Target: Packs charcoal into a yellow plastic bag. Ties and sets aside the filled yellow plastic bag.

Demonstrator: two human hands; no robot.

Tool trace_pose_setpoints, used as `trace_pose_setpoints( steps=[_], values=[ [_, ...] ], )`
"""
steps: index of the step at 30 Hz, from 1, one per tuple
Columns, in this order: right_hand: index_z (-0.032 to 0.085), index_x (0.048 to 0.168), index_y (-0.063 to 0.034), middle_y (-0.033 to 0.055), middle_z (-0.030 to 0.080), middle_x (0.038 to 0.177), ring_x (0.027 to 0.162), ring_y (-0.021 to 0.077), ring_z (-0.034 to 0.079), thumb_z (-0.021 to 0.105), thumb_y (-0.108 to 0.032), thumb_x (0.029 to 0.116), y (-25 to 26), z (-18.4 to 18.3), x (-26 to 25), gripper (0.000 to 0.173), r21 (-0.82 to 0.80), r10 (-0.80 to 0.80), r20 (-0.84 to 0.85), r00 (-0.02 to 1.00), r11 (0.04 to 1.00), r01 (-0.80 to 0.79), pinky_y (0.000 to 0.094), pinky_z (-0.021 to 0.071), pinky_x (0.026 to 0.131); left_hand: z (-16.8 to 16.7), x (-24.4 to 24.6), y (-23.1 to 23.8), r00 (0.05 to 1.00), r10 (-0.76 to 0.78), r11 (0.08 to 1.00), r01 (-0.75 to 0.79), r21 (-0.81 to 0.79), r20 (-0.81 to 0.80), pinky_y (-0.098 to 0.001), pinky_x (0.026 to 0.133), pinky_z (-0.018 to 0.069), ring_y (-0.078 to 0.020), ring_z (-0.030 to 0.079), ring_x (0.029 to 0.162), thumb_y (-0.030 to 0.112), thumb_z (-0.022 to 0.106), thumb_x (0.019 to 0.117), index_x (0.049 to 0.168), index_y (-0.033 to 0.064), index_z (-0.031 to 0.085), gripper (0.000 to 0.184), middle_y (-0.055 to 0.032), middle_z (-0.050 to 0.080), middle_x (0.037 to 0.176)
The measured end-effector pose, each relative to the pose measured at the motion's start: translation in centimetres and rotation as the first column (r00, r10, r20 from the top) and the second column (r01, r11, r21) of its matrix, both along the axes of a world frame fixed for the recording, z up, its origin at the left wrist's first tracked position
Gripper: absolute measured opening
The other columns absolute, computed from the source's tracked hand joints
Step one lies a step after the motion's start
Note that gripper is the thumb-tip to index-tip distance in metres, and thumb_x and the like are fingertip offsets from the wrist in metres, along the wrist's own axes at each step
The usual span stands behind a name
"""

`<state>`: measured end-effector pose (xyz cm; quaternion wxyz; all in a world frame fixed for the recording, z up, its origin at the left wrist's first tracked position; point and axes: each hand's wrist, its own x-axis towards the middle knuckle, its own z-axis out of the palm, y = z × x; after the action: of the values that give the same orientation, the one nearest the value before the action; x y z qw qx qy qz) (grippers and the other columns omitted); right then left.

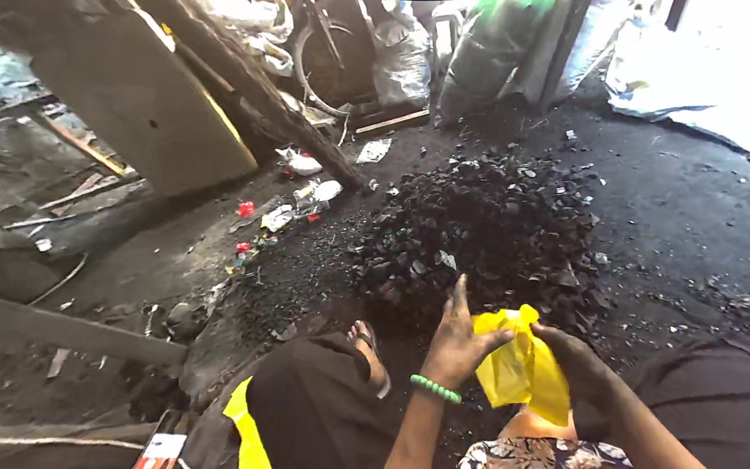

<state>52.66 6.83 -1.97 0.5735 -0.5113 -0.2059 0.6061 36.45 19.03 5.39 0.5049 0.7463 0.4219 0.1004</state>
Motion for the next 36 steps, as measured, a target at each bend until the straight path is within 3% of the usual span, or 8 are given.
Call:
trace_pose_setpoints(
  steps=[7, 14, 19, 24, 27, 30, 33, 36],
  values=[
    [0.062, 0.12, -0.0068, 0.0006, 0.07, 0.097, 0.088, 0.0079, 0.068, 0.028, -0.045, 0.108, 0.2, -1.1, -0.5, 0.053, -0.033, 0.207, 0.071, 0.976, 0.978, -0.205, 0.0314, 0.0583, 0.082, -0.2, 1.1, 1.4, 0.847, -0.381, 0.905, 0.425, 0.04, -0.372, -0.056, 0.098, 0.0482, -0.0284, 0.066, 0.107, 0.025, 0.073, 0.0917, 0.116, 0.0075, 0.072, 0.03, -0.0123, 0.071, 0.11],
    [0.068, 0.118, -0.0127, 0.0082, 0.077, 0.104, 0.096, 0.02, 0.075, 0.013, -0.087, 0.0901, -0.8, -3.8, 0.9, 0.097, 0.161, -0.081, -0.468, 0.88, 0.971, 0.175, 0.0406, 0.0621, 0.084, -1.1, -1.0, 3.6, 0.937, 0.336, 0.942, -0.333, -0.048, 0.093, -0.0353, 0.064, 0.0547, -0.0162, 0.064, 0.065, 0.009, 0.066, 0.0982, 0.096, -0.0009, 0.07, 0.01, -0.0096, 0.068, 0.076],
    [0.058, 0.123, -0.0048, 0.0042, 0.074, 0.087, 0.074, 0.0097, 0.072, -0.008, -0.073, 0.0964, -0.3, -2.6, 0.3, 0.098, 0.028, -0.41, -0.481, 0.775, 0.876, 0.481, 0.0252, 0.0596, 0.065, -3.0, -1.2, 4.4, 0.807, 0.587, 0.808, -0.58, -0.102, 0.065, -0.0324, 0.062, 0.0517, -0.0154, 0.059, 0.061, 0.023, 0.061, 0.1032, 0.092, -0.0027, 0.068, 0.029, -0.011, 0.064, 0.073],
    [0.05, 0.136, -0.0031, 0.005, 0.072, 0.111, 0.099, 0.012, 0.071, 0.065, -0.088, 0.0672, -0.7, -5.0, 0.2, 0.11, 0.123, -0.367, -0.302, 0.879, 0.9, 0.418, 0.0302, 0.0602, 0.084, -5.0, -1.4, 4.7, 0.84, 0.528, 0.849, -0.526, 0.056, -0.123, -0.0459, 0.077, 0.0508, -0.0265, 0.063, 0.078, 0.021, 0.063, 0.1032, 0.098, -0.0023, 0.069, 0.025, -0.0179, 0.067, 0.087],
    [0.035, 0.149, -0.0056, 0.0054, 0.065, 0.131, 0.113, 0.0129, 0.066, 0.077, -0.087, 0.0503, -0.8, -6.7, 0.9, 0.134, 0.153, -0.281, -0.242, 0.929, 0.934, 0.323, 0.0309, 0.0564, 0.091, -5.2, -1.6, 4.8, 0.839, 0.487, 0.873, -0.466, 0.143, -0.242, -0.0528, 0.086, 0.0491, -0.0332, 0.065, 0.09, 0.02, 0.065, 0.1019, 0.1, -0.0018, 0.07, 0.023, -0.0212, 0.069, 0.093],
    [0.04, 0.148, -0.0073, 0.0053, 0.068, 0.125, 0.105, 0.0142, 0.07, 0.09, -0.058, 0.0642, -0.7, -6.8, 0.7, 0.11, 0.142, -0.279, -0.25, 0.927, 0.937, 0.32, 0.0332, 0.0599, 0.088, -5.4, -1.6, 4.7, 0.828, 0.463, 0.887, -0.432, 0.166, -0.317, -0.0537, 0.09, 0.0485, -0.0355, 0.065, 0.096, 0.021, 0.064, 0.1022, 0.101, -0.002, 0.07, 0.024, -0.0225, 0.069, 0.098],
    [0.035, 0.146, -0.0014, 0.0075, 0.07, 0.104, 0.085, 0.0137, 0.072, 0.06, 0.011, 0.0853, 0.2, -5.7, -0.4, 0.066, 0.04, -0.346, -0.151, 0.926, 0.934, 0.355, 0.0323, 0.062, 0.077, -5.5, -1.6, 4.3, 0.799, 0.403, 0.914, -0.324, 0.246, -0.447, -0.0592, 0.099, 0.0466, -0.0412, 0.063, 0.116, 0.029, 0.066, 0.1002, 0.125, 0.0015, 0.065, 0.037, -0.0255, 0.066, 0.122],
    [0.041, 0.134, -0.0003, 0.0106, 0.07, 0.09, 0.074, 0.0166, 0.071, 0.06, 0.02, 0.0834, 0.9, -5.4, -0.9, 0.058, -0.077, -0.369, -0.005, 0.929, 0.927, 0.368, 0.0324, 0.0611, 0.067, -4.8, -1.0, 3.0, 0.804, 0.339, 0.918, -0.17, 0.358, -0.488, -0.0693, 0.115, 0.0239, -0.0481, 0.041, 0.14, 0.046, 0.074, 0.0921, 0.153, 0.0039, 0.043, 0.08, -0.028, 0.042, 0.153]
  ],
)
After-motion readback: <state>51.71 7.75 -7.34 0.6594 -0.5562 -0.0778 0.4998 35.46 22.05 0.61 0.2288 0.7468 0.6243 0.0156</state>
